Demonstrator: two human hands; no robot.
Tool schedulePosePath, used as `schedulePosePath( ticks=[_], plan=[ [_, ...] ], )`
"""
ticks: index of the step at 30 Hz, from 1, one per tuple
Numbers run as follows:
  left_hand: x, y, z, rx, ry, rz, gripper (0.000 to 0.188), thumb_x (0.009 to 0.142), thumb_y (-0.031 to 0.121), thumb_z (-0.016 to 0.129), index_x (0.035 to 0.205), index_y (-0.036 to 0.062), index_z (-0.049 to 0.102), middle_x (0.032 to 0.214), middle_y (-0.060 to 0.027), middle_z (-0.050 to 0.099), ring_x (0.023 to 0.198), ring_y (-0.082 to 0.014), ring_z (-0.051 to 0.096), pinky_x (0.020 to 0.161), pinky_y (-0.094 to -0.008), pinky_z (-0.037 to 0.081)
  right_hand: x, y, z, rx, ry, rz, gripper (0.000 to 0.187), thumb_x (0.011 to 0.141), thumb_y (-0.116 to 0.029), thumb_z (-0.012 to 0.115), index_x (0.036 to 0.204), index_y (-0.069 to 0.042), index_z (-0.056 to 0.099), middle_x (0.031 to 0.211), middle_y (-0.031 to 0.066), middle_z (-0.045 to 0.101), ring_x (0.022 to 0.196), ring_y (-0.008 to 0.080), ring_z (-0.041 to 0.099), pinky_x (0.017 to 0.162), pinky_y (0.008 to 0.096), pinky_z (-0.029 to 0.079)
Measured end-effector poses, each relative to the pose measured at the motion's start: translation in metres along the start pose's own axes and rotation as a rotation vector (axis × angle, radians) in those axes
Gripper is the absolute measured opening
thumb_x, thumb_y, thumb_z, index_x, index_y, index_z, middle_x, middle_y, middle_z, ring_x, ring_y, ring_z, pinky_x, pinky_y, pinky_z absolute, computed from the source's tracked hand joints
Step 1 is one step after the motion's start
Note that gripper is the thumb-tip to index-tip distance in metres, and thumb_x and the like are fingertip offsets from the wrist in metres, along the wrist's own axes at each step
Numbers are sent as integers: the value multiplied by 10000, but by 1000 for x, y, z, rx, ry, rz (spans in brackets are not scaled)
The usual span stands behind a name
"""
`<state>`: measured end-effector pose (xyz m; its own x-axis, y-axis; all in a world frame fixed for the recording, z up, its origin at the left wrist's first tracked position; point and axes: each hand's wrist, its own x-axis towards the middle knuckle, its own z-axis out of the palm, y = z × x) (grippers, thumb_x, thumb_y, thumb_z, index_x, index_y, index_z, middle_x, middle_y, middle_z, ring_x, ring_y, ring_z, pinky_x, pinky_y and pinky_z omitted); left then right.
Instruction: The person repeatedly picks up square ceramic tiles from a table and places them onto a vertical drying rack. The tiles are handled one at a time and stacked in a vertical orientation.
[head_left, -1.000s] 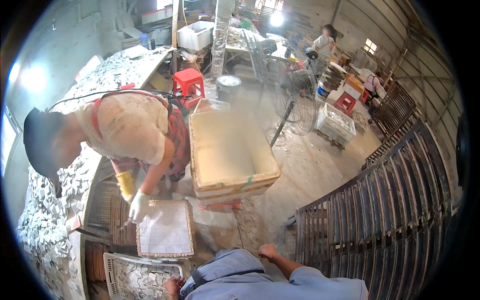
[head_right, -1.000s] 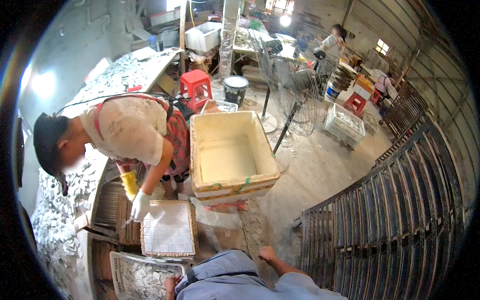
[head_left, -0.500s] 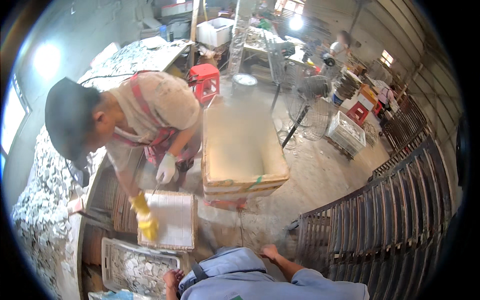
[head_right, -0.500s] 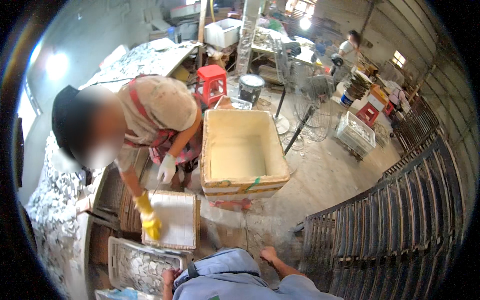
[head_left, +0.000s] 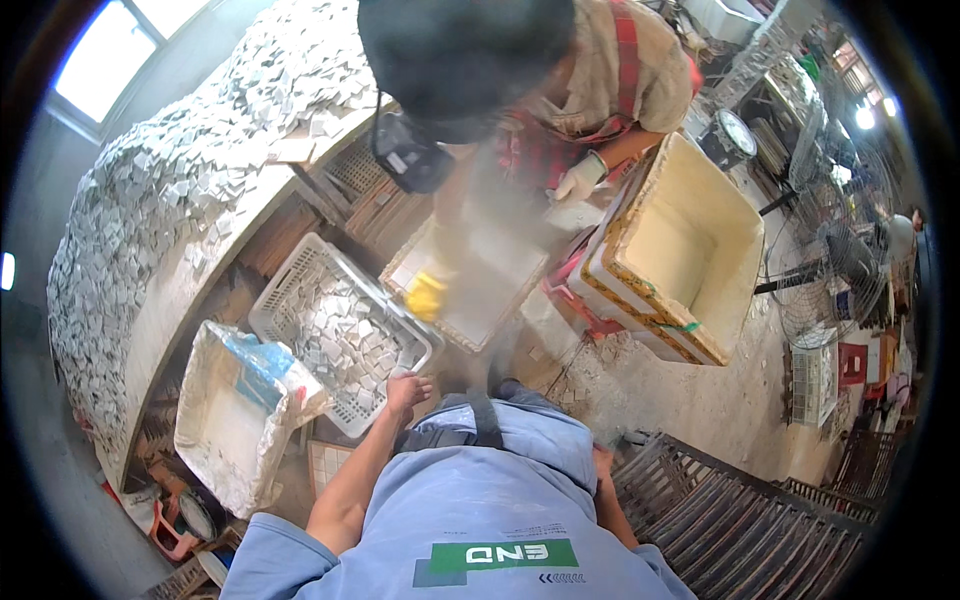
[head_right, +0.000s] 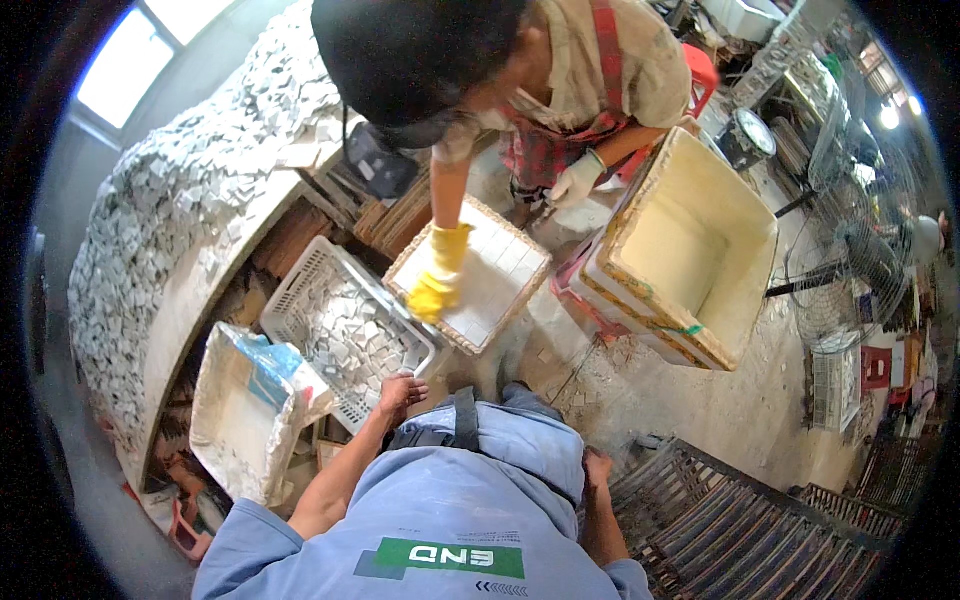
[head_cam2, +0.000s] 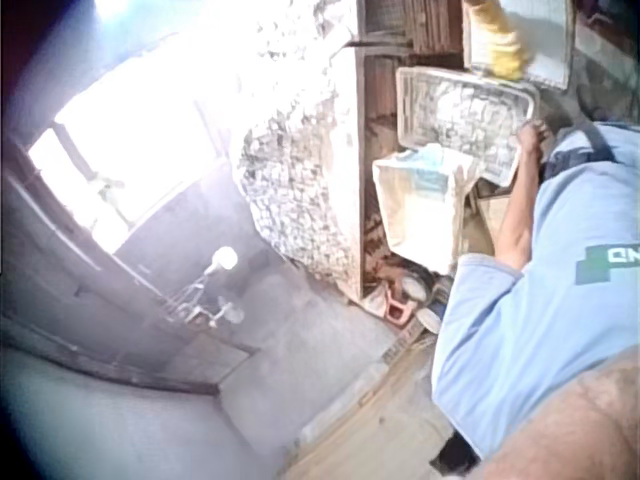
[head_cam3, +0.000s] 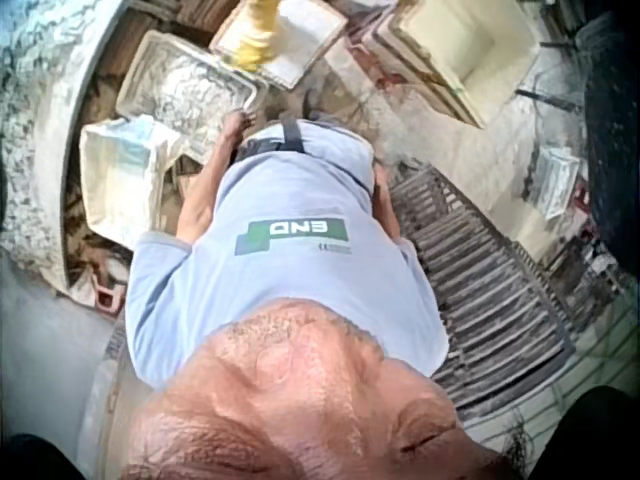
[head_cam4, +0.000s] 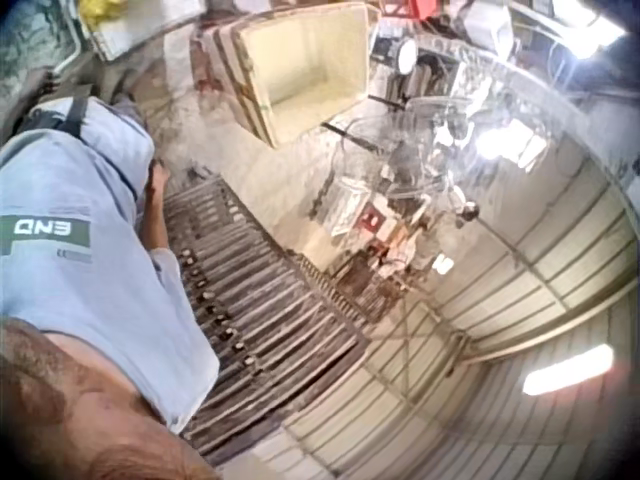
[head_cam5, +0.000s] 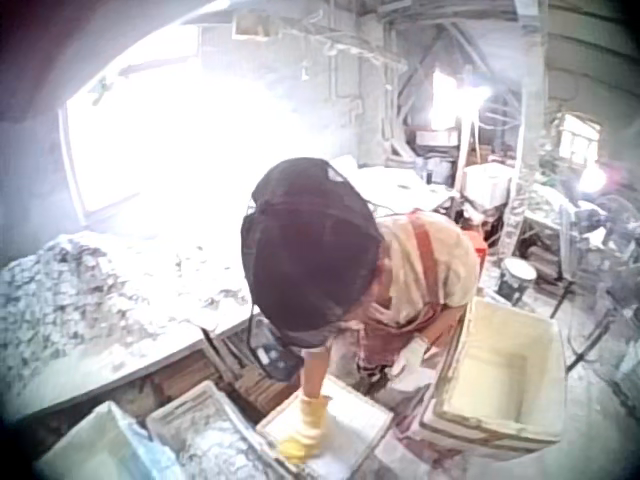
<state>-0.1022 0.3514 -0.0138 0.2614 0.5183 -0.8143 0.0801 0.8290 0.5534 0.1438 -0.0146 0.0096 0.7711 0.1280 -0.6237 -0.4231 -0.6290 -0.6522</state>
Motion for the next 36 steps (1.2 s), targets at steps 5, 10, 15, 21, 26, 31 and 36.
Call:
schedulePosePath(
  ticks=[5,10,15,21,26,31,36],
  plan=[
    [-7,3,6,19,40,-30,347,810,11,521,1132,-17,393,896,-167,581,716,-272,626,623,-363,549,9,11,-10,-125,-99,-198,213,791,-155,541,813,34,639,659,23,572,608,115,508,547,288,417],
    [0,-4,4,-32,16,-14,305,810,14,516,1095,-2,409,876,-164,591,701,-273,630,595,-355,546,10,-8,-12,-151,-124,-283,229,796,-189,530,781,15,632,631,20,545,597,117,505,529,273,410],
    [-16,12,26,-13,99,-8,200,755,-36,468,952,-2,487,759,-104,589,595,-195,606,496,-296,518,15,-7,-15,-83,-156,-314,213,773,-190,520,699,-1,584,635,18,535,582,121,496,516,278,400],
    [14,-10,-1,-212,-61,34,199,763,-33,486,959,-4,481,749,-109,582,593,-201,604,497,-291,517,23,-11,-9,-111,-92,-154,138,739,-133,541,721,-16,611,652,22,556,604,126,503,528,302,416],
    [30,-20,-5,-171,-131,-60,70,824,10,425,885,18,458,729,-95,486,607,-198,497,539,-324,437,15,-40,-7,-49,-71,94,98,696,-92,567,743,-34,630,629,13,542,572,121,491,509,274,403],
    [93,-77,-89,-362,-723,-199,195,856,237,424,849,55,495,980,-157,513,1012,-361,458,905,-482,374,79,27,2,-61,-46,-102,110,711,-96,550,722,-21,629,616,37,578,571,141,544,518,288,444],
    [38,-46,-43,-81,-232,-231,370,808,89,501,1154,-3,405,1063,-214,536,938,-358,573,766,-435,512,46,-13,6,-230,33,-33,183,734,-164,503,703,-33,627,621,67,594,604,167,570,529,332,434]
  ],
)
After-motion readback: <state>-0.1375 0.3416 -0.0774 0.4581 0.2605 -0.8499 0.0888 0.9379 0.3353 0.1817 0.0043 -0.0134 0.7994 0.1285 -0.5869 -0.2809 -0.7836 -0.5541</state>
